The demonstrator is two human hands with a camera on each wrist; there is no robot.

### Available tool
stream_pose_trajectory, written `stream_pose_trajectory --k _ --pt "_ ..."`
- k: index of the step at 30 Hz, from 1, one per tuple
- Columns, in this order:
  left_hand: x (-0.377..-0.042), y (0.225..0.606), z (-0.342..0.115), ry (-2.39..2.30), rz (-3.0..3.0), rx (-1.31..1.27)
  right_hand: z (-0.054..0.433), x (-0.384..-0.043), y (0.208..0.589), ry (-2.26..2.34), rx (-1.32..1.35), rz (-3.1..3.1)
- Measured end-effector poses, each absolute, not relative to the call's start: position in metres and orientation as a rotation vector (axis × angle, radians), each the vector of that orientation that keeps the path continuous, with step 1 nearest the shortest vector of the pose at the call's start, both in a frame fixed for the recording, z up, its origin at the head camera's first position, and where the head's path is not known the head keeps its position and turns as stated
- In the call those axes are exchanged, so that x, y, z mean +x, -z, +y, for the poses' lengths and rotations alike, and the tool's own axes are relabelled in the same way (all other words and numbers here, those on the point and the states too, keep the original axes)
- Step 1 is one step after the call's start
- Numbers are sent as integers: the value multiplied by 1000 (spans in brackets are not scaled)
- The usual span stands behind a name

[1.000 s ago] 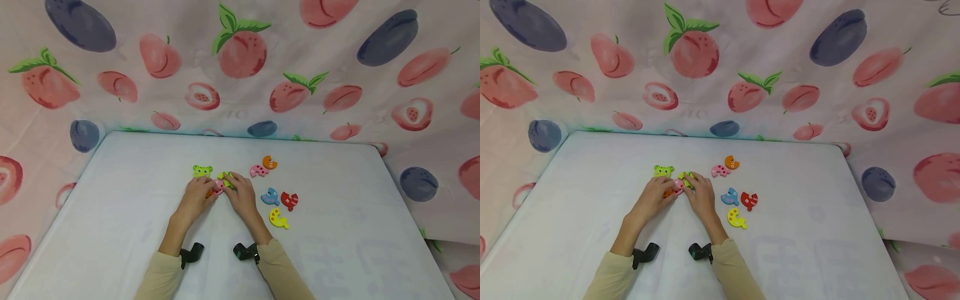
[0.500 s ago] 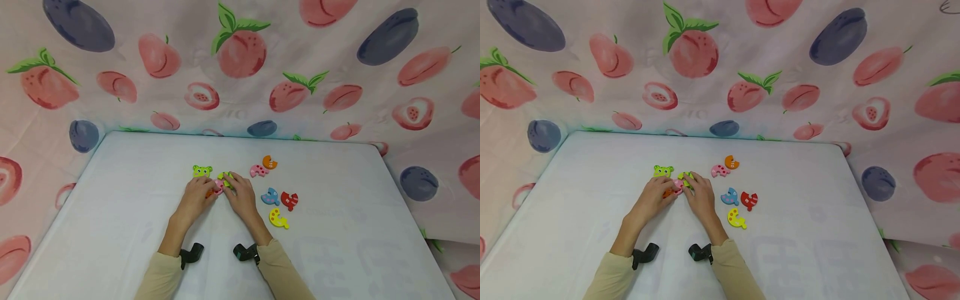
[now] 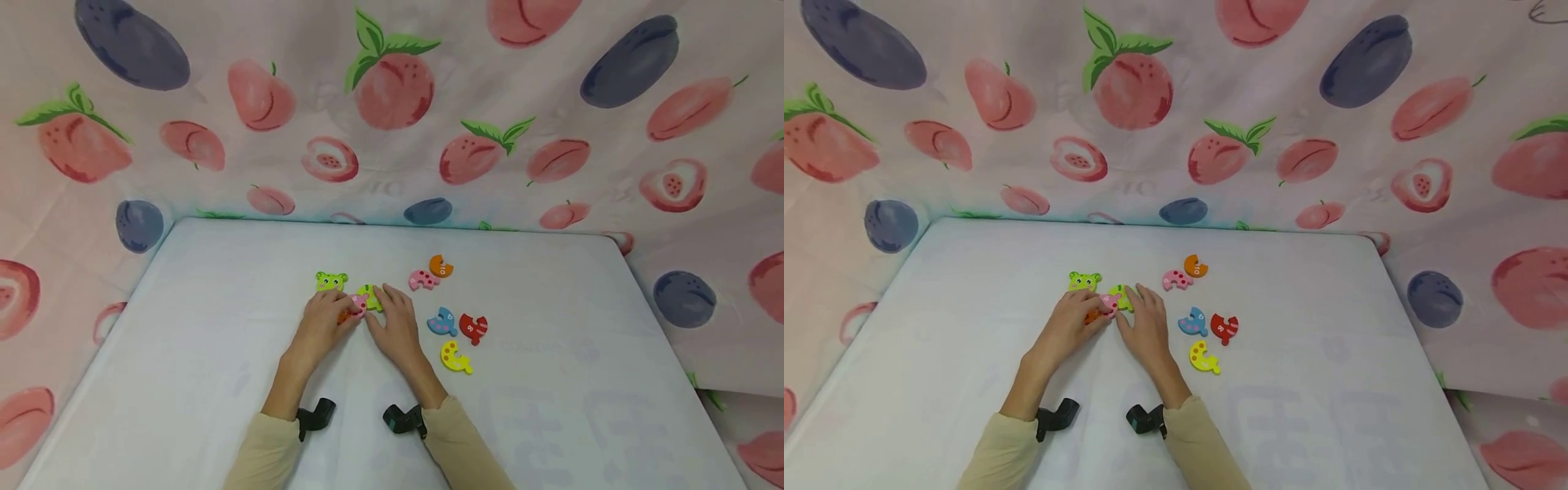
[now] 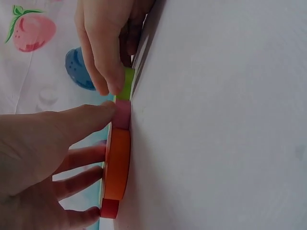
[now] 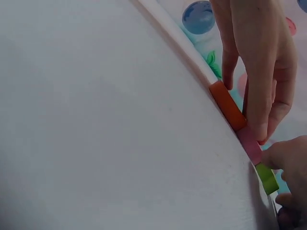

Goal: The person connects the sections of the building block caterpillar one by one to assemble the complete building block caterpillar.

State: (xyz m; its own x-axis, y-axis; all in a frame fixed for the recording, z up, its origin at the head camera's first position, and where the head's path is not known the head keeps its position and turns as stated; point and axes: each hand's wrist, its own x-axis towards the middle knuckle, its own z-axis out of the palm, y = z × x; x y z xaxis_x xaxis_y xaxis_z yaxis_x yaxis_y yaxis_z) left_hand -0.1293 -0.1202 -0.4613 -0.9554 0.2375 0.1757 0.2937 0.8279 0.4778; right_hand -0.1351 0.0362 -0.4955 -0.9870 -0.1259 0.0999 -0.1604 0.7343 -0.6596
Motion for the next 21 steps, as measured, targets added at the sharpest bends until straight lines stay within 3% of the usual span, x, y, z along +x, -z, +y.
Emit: stream_pose_trajectory --k 8,21 --pt "-135 458 -107 777 -2956 -199 51 -103 493 -1236 176 -2866" --pt "-136 457 -103 787 -3001 -435 109 -42 488 -1604 120 -2644"
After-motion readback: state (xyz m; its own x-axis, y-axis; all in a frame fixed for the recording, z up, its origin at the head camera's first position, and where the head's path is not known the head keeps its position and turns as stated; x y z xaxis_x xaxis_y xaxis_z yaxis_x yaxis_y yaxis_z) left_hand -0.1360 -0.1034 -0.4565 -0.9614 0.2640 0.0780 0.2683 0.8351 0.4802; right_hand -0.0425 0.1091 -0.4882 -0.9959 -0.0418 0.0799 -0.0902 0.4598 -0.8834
